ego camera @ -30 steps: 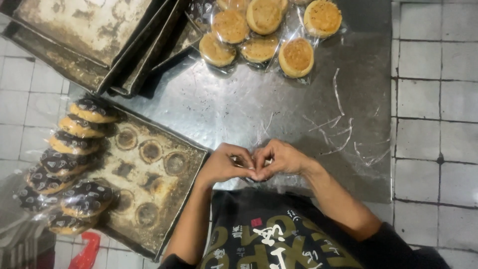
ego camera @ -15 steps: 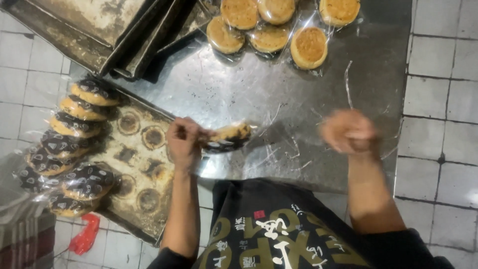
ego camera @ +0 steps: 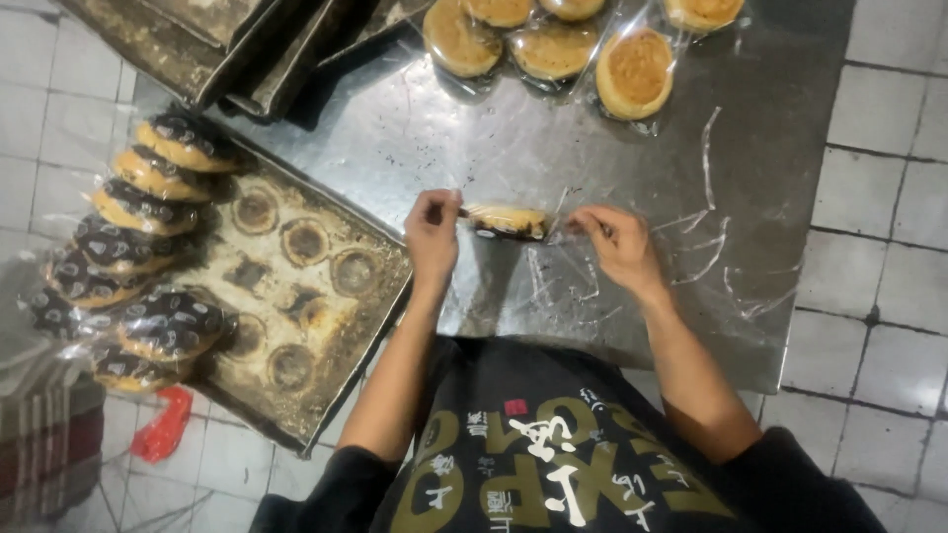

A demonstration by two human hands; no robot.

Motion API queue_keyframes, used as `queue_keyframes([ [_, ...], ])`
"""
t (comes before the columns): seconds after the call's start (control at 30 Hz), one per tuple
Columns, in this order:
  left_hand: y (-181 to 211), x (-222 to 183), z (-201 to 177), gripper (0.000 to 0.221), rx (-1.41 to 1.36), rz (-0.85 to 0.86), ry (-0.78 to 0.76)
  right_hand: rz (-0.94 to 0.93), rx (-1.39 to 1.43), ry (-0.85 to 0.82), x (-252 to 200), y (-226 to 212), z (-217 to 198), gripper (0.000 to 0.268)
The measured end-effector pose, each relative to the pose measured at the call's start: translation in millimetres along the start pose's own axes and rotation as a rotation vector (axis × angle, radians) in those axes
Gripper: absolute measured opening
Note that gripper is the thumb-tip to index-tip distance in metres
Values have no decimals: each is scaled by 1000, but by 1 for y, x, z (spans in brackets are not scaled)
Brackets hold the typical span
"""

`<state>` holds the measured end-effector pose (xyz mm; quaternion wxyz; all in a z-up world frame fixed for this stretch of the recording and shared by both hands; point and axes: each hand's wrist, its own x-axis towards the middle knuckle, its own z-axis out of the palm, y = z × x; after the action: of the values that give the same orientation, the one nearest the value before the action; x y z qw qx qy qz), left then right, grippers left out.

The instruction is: Packaging individual donuts into plastic bags and arranging them on a metal tray

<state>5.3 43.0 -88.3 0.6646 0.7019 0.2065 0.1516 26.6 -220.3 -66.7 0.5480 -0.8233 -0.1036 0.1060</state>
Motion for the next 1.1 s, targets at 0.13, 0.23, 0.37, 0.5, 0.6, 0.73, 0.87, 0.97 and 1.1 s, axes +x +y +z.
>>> queue_keyframes([
  [0.13,-92,-13,1,10,246,-17,-88,266,0,13,-13,80,22,23],
  [0.23,-125,-33,2,17,375,-264,-185,473,29,29,-33,144,44,25],
  [0.37,-93,-35,2,46,-16,-682,-312,563,26,134,-49,162,50,54],
  [0.5,-84,-41,4,37,-154,-846,-371,759,624,36,-36,31,37,75],
  [0.6,-98,-36,12,40,-106,-774,-427,502,804,209,-27,78,36,10],
  [0.73,-27,-28,-6,75,-380,-674,-504,-166,379,-122,1,35,20,33],
  [0.87,8,-20,-29,74,-906,-865,-533,-327,272,-592,42,-24,-8,33],
  [0.97,-46,-21,-57,45,-884,-912,-424,-197,95,-156,110,33,-16,34],
  [1.1,-84,-12,-130,40,-1177,-769,-642,-45,-108,35,194,138,-46,93],
])
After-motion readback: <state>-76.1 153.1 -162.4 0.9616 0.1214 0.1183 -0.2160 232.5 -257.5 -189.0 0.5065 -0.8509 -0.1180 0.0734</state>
